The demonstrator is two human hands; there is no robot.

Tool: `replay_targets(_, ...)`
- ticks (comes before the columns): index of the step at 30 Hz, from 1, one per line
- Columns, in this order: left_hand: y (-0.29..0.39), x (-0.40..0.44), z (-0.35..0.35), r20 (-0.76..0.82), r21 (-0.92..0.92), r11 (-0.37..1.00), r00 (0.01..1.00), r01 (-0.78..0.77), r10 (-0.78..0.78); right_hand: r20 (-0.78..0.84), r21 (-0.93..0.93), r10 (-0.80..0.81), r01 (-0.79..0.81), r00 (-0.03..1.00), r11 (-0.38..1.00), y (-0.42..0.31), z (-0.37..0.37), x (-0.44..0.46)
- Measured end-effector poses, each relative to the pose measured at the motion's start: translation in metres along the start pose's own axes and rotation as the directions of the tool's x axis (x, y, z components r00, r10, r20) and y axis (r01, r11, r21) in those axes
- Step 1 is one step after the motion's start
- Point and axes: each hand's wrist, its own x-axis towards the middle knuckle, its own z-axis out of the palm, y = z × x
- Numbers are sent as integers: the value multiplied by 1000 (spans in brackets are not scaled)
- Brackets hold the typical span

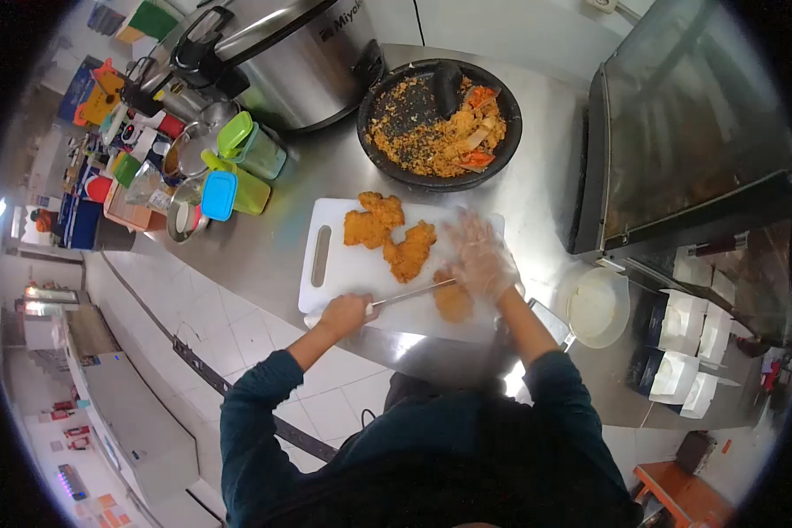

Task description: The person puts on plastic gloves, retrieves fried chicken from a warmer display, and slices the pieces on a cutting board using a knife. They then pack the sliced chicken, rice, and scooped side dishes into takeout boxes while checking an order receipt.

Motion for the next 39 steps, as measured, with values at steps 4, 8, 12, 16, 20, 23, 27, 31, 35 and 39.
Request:
replay_targets(4, 35, -11, -65, 27, 169, 986, 1000, -6, 2, -6, 138, 170, -167, 985, 976, 11, -3, -10)
replay_targets(8, 51, -32, -71, 196, 196, 979, 977, 47, -86, -7, 157, 137, -134, 991, 978, -1, 10, -19)
replay_targets(12, 23, -12, 0, 171, 91, 993, 982, 68, -83, -30, 53, 126, -124, 992, 991, -5, 7, -20)
replay_targets(16, 53, -19, -36, 152, 76, 992, 982, 97, -108, -78, 40, 146, -144, 986, 989, 20, 17, -17)
replay_targets(20, 65, -42, -64, 192, 142, 985, 973, 101, -127, 28, 87, 139, -141, 990, 986, -6, -4, -28)
replay_targets(23, 50, -34, -16, 188, 84, 992, 976, 94, -108, 13, 114, 134, -134, 991, 984, -1, 8, -32)
replay_targets(27, 49, -13, 24, 143, 54, 994, 984, 97, -104, -58, 11, 181, -181, 982, 983, 20, 12, -29)
replay_targets(31, 72, -25, -35, 57, 5, 996, 995, 87, -87, -43, 90, 198, -193, 979, 977, 29, 13, -25)
replay_targets(35, 66, -54, -31, 111, 22, 997, 991, 73, -75, 14, 106, 182, -182, 983, 977, -3, 6, -34)
replay_targets(39, 58, -32, 29, 61, -76, 992, 994, 100, -96, -9, 4, 181, -181, 983, 983, 8, 16, -32)
